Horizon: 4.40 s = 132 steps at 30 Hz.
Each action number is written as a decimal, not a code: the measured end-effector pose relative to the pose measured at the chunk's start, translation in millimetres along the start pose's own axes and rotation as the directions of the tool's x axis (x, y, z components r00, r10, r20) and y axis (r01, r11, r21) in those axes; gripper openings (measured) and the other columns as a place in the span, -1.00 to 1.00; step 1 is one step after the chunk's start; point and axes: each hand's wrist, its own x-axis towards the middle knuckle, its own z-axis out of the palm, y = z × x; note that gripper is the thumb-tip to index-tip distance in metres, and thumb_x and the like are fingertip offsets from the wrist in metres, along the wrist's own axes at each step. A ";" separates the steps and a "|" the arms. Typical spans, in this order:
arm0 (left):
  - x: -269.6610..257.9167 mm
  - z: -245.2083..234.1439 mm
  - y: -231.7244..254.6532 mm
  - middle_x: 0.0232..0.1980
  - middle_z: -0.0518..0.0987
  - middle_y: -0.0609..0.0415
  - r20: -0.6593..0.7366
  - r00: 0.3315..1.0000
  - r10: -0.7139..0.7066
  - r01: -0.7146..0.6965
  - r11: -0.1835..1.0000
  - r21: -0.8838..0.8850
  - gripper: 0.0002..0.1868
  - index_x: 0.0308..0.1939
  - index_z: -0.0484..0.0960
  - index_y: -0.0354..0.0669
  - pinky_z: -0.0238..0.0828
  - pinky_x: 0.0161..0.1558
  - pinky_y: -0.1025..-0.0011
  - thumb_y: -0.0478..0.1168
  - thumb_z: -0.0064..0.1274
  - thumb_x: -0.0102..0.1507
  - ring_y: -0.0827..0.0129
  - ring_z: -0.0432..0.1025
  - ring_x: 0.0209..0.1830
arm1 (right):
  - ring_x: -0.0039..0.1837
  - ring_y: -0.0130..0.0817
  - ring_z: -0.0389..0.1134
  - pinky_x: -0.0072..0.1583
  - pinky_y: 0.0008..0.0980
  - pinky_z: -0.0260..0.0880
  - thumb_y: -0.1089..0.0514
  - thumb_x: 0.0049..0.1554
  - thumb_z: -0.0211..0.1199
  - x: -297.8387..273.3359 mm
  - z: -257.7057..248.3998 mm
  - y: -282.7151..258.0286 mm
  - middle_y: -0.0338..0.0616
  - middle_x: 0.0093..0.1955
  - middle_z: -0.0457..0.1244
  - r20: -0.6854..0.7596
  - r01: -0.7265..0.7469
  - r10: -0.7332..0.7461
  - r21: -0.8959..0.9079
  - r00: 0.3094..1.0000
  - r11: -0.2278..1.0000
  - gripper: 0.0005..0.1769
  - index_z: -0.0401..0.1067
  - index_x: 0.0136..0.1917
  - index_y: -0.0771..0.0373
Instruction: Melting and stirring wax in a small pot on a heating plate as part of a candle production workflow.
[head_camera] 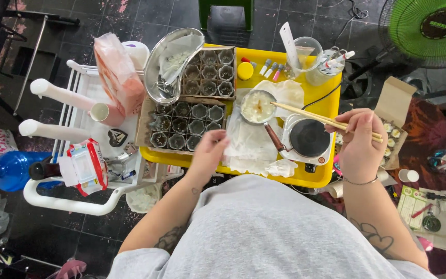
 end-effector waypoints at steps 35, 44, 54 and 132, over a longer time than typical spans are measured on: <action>56.6 107.3 -49.7 -0.27 0.61 0.09 0.438 0.830 -0.346 0.477 0.847 -0.235 -0.81 -0.02 0.41 -0.02 0.51 -0.44 0.43 -0.06 -0.02 0.41 0.49 0.48 -0.55 | -0.10 -0.36 0.33 0.00 -0.35 0.48 0.01 0.52 -0.12 -30.8 -11.9 8.7 -0.06 -0.11 0.23 -0.028 0.178 -0.199 -0.341 0.980 0.923 -0.48 0.24 -0.21 0.34; 44.9 86.2 -38.7 -0.27 0.65 0.06 0.439 0.833 -0.338 0.445 0.880 -0.167 -0.79 -0.01 0.41 -0.04 0.54 -0.42 0.42 -0.06 0.00 0.40 0.46 0.50 -0.55 | -0.12 -0.12 0.34 -0.07 -0.29 0.33 0.20 0.35 0.14 -8.7 27.0 33.1 -0.02 -0.13 0.28 0.320 0.280 -0.064 -0.695 0.945 0.662 -0.74 0.43 -0.14 0.39; 29.3 69.9 -3.3 -0.27 0.64 0.03 0.476 0.823 -0.309 0.406 0.907 -0.114 -0.79 -0.01 0.47 -0.09 0.56 -0.43 0.42 -0.07 -0.01 0.39 0.44 0.53 -0.51 | -0.09 -0.01 0.31 -0.05 -0.24 0.32 0.23 0.31 0.20 -6.6 24.5 71.8 0.01 -0.10 0.26 0.418 0.306 -0.001 -0.665 0.909 0.682 -0.80 0.41 -0.13 0.41; -20.7 179.7 -0.4 -0.09 0.70 0.03 0.709 0.566 -0.421 0.212 0.905 0.368 -0.53 0.19 0.44 -0.13 0.49 -0.39 0.49 0.12 -0.09 0.38 0.46 0.54 -0.44 | -0.06 -0.35 0.42 0.05 -0.41 0.47 -0.12 0.50 -0.06 -60.4 -64.4 -61.5 -0.03 -0.05 0.28 -0.099 0.050 -0.117 -0.510 0.988 0.859 -0.43 0.28 -0.16 0.39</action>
